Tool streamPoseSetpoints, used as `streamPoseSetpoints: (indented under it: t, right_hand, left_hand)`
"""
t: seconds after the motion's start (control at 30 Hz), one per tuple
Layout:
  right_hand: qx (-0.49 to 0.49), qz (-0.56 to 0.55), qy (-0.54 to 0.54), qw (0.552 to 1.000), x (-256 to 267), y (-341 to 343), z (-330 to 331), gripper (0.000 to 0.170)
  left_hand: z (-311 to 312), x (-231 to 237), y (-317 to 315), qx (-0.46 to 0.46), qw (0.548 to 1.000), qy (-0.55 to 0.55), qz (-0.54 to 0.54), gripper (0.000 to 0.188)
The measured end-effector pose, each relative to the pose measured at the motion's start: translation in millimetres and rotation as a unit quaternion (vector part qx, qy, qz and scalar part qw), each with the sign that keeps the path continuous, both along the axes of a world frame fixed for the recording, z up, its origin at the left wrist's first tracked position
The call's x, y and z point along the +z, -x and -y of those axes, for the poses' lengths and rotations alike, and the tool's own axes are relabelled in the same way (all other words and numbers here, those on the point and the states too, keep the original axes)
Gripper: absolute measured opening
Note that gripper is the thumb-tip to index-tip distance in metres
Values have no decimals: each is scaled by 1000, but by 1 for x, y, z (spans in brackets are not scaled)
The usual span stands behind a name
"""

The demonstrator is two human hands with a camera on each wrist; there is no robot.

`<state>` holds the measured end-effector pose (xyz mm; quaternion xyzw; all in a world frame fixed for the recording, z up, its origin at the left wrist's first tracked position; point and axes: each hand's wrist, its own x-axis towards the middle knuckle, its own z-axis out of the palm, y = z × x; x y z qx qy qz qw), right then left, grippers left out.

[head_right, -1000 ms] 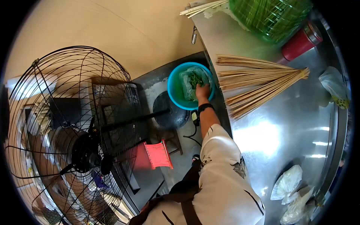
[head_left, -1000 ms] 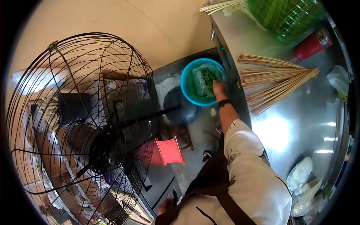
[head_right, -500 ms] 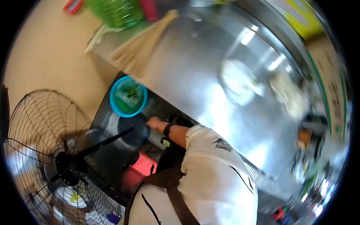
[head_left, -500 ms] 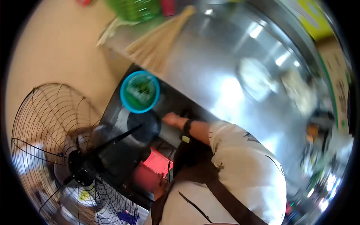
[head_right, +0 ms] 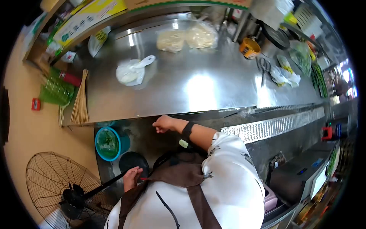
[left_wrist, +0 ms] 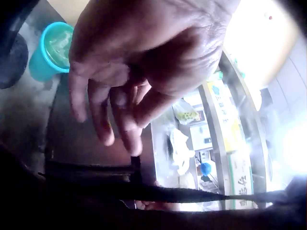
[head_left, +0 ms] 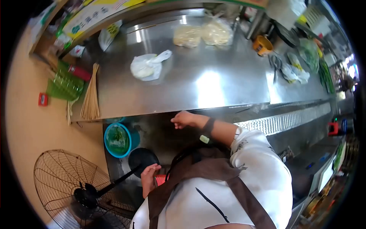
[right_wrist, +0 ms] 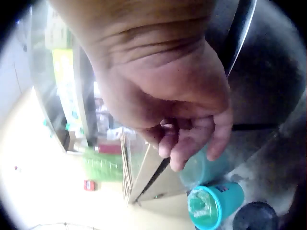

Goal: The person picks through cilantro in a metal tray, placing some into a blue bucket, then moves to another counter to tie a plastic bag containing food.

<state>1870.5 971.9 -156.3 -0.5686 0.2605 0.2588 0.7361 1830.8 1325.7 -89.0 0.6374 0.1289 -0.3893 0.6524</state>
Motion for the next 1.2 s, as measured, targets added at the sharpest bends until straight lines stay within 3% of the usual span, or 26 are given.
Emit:
streamPoseSetpoints:
  t: [0.07,0.13,0.2,0.4,0.43,0.53,0.63,0.77,0.87,1.07,1.1,1.13,1.17,1.2]
  right_hand:
    - [-28,23,9,999,-7,35,39,22]
    - [-74,37,23,996,-13,77,76,18]
    - [-67,77,39,994,-16,119,102,8]
    - [-69,78,-16,994,-2,272,194,12]
    - [-105,71,11,992,0,301,218,20]
    - [-253,40,53,965,27,379,279,42]
    - [-435,40,76,896,21,438,328,40]
    - [-553,61,129,821,28,487,377,31]
    - [-587,41,155,793,39,503,400,27]
    - [-611,86,257,744,27,510,443,17]
    - [-587,81,336,732,29,509,453,22]
    - [-557,76,412,717,31,509,461,28]
    - [-535,37,424,730,49,504,469,31]
    - [-533,37,426,730,48,502,480,31]
  left_hand:
    - [19,-18,-11,-44,995,-16,84,18]
    - [56,-9,-15,-48,995,-56,65,10]
    - [103,-1,-9,-43,996,-50,59,14]
    - [287,24,42,-246,968,-19,40,35]
    - [316,21,51,-287,957,9,44,42]
    - [400,33,86,-361,930,24,58,36]
    - [458,34,119,-396,914,44,82,30]
    - [518,35,146,-442,888,4,124,26]
    - [564,25,156,-483,855,13,186,28]
    - [688,16,182,-565,732,111,365,48]
    - [709,13,188,-564,735,111,359,48]
    - [728,10,193,-571,685,123,437,56]
    - [746,9,200,-572,626,133,513,65]
    - [763,10,208,-569,629,135,512,65]
